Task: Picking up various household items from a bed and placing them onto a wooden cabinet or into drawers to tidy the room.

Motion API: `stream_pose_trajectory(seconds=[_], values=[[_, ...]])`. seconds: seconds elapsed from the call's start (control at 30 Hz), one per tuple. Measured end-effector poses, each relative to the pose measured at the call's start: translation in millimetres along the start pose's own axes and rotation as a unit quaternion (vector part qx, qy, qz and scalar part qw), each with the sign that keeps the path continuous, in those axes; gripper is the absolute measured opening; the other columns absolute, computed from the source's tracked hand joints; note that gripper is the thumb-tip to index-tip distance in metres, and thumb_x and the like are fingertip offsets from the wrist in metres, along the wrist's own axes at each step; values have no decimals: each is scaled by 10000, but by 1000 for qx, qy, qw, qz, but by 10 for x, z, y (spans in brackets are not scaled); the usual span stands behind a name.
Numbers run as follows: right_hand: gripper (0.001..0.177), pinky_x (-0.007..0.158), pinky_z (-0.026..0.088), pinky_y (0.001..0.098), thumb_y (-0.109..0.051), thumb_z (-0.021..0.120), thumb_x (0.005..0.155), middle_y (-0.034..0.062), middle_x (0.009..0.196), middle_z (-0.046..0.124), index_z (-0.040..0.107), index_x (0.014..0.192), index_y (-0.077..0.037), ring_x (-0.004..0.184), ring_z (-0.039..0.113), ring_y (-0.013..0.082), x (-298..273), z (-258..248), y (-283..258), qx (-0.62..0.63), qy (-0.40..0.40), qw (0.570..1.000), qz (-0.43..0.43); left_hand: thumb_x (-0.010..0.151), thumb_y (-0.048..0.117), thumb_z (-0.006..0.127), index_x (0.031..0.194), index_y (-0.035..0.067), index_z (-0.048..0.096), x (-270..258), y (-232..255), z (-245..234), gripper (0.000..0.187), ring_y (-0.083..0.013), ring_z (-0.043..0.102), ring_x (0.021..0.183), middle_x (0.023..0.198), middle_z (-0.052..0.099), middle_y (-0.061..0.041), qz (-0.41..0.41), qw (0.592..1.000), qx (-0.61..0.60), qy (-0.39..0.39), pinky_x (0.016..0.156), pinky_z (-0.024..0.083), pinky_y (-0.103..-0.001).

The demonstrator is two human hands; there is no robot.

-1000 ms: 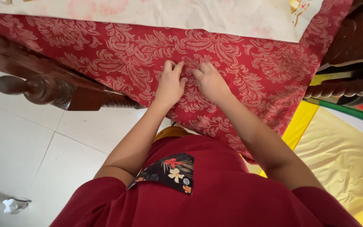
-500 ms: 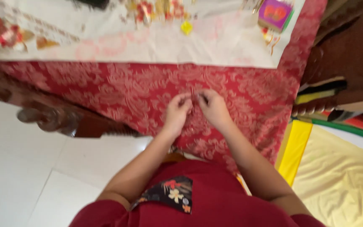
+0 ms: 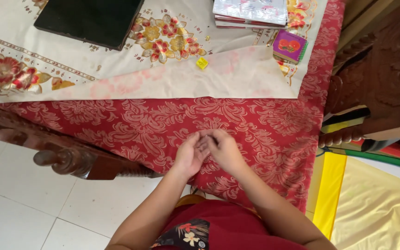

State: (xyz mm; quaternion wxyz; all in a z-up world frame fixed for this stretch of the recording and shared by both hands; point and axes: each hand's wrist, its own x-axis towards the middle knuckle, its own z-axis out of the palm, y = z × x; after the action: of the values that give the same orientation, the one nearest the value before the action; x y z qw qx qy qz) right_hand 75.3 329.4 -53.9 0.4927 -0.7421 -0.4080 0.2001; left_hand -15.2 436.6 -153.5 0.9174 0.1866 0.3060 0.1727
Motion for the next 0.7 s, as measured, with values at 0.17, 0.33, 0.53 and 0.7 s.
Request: stream_pose_trajectory(seconds=[0.17, 0.33, 0.53, 0.7], values=[[222, 858, 560, 432, -42, 650, 922, 171, 1060, 656, 694, 1138, -18, 1004, 646, 352, -31, -61, 36, -195, 75, 964, -167, 1048, 205, 507, 1103, 86, 659, -58, 20, 232, 201, -156, 632, 892, 978, 676, -29, -28, 999, -13, -35, 781, 540, -324], [227, 842, 572, 416, -33, 663, 922, 159, 1050, 652, 708, 1145, -35, 989, 654, 336, -49, -209, 106, -184, 87, 968, -148, 1032, 138, 571, 1082, 35, 680, -9, 50, 287, 159, -169, 658, 893, 987, 693, -52, -31, 994, 87, -59, 814, 573, -329], [301, 787, 595, 364, 2, 666, 903, 141, 1072, 696, 746, 1188, -58, 944, 701, 290, 7, -357, 73, -132, 88, 979, -131, 984, 46, 635, 1097, -31, 699, 101, 44, 392, 150, -186, 688, 886, 1004, 721, -96, -6, 992, 118, -47, 815, 586, -323], [213, 737, 605, 316, -26, 727, 836, 99, 969, 766, 798, 1032, -72, 815, 756, 239, 95, -565, -7, -62, 79, 995, -17, 958, 14, 653, 1102, -48, 705, 197, 41, 484, 165, -194, 703, 833, 976, 737, -118, -15, 985, 169, -37, 767, 588, -318]])
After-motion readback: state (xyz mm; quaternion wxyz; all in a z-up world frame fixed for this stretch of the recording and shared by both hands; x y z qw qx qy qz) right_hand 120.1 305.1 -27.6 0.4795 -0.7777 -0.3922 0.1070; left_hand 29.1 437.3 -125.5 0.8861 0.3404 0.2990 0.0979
